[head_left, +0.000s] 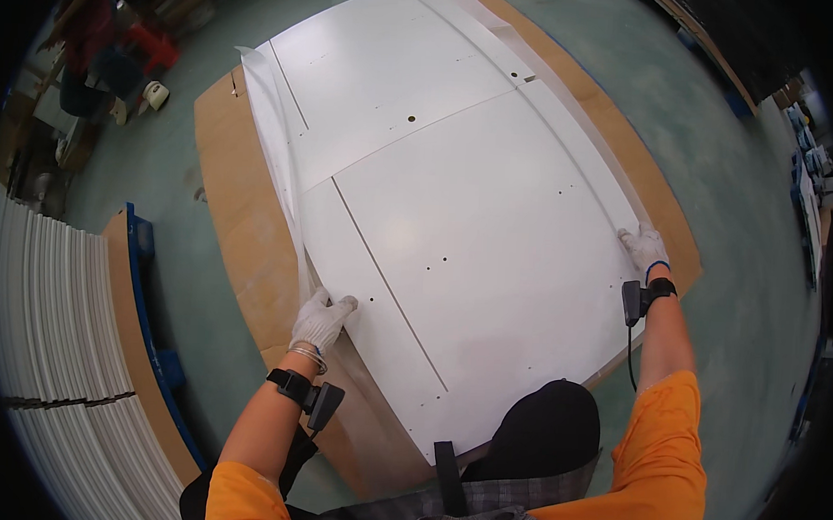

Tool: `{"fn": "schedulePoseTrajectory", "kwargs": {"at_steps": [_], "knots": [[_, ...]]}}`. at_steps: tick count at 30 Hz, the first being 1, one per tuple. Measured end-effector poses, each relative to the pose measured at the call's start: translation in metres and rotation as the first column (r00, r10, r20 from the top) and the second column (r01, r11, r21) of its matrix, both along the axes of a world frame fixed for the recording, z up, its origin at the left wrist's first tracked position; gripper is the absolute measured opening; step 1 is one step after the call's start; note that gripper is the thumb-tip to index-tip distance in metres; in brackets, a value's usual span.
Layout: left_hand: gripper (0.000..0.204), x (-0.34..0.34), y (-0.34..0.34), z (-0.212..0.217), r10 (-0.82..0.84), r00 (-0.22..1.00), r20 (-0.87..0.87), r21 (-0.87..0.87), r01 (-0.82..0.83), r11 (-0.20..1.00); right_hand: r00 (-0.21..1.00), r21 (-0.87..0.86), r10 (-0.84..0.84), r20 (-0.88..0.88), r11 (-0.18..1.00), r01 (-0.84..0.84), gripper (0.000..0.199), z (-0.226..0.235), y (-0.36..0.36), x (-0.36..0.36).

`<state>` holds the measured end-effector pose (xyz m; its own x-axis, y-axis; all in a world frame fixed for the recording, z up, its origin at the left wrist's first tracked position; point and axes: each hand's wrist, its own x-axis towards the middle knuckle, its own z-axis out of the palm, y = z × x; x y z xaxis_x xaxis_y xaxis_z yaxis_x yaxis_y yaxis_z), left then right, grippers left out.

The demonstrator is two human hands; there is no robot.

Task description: Sorting and stacking white melamine-faced furniture panels in a workshop.

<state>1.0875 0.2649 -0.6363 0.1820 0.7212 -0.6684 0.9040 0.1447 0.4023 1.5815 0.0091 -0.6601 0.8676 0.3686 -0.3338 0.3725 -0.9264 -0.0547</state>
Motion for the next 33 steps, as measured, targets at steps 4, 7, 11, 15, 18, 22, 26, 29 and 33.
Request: {"fn": "schedulePoseTrajectory", "kwargs": {"at_steps": [4,7,11,15,18,22,26,29,33], "knots": [[0.057,-0.005,0.001,-0.014,0.015,0.999,0.030,0.017,-0.015,1.000,1.000,0.042,-0.005,0.002,0.999,0.005,0.070,-0.002,-0.003,0.001],[0.057,-0.010,0.003,-0.022,0.049,0.999,0.001,-0.028,-0.049,0.998,1.000,0.064,-0.022,-0.018,0.998,0.023,0.068,0.004,0.004,-0.007],[0.055,-0.005,0.000,-0.018,0.022,0.997,0.069,0.065,-0.026,0.998,0.999,0.081,-0.048,-0.014,0.995,0.049,0.066,0.009,0.006,-0.011],[0.050,0.001,-0.002,-0.013,0.106,0.988,0.108,0.004,-0.107,0.994,0.999,0.135,-0.033,0.034,0.990,0.028,0.067,-0.001,-0.003,-0.006],[0.044,-0.002,-0.002,-0.019,0.130,0.982,0.135,0.002,-0.132,0.991,1.000,0.137,-0.017,-0.014,0.990,0.018,0.068,-0.003,-0.003,-0.004],[0.039,0.001,-0.003,-0.016,0.147,0.983,0.105,-0.025,-0.145,0.989,0.999,0.135,-0.041,0.012,0.990,0.039,0.070,0.001,0.000,-0.011],[0.039,-0.013,0.002,-0.035,0.104,0.988,0.115,0.056,-0.111,0.992,0.998,0.095,-0.055,0.028,0.994,0.052,0.073,-0.012,-0.001,-0.005],[0.039,-0.009,0.000,-0.031,0.105,0.988,0.110,0.046,-0.111,0.993,1.000,0.096,-0.010,-0.007,0.995,0.011,0.076,-0.022,-0.005,0.004],[0.060,0.008,0.001,-0.015,-0.035,0.997,-0.073,0.023,0.037,0.999,0.999,0.078,-0.016,0.034,0.997,0.013,0.079,-0.032,-0.017,0.008]]}}
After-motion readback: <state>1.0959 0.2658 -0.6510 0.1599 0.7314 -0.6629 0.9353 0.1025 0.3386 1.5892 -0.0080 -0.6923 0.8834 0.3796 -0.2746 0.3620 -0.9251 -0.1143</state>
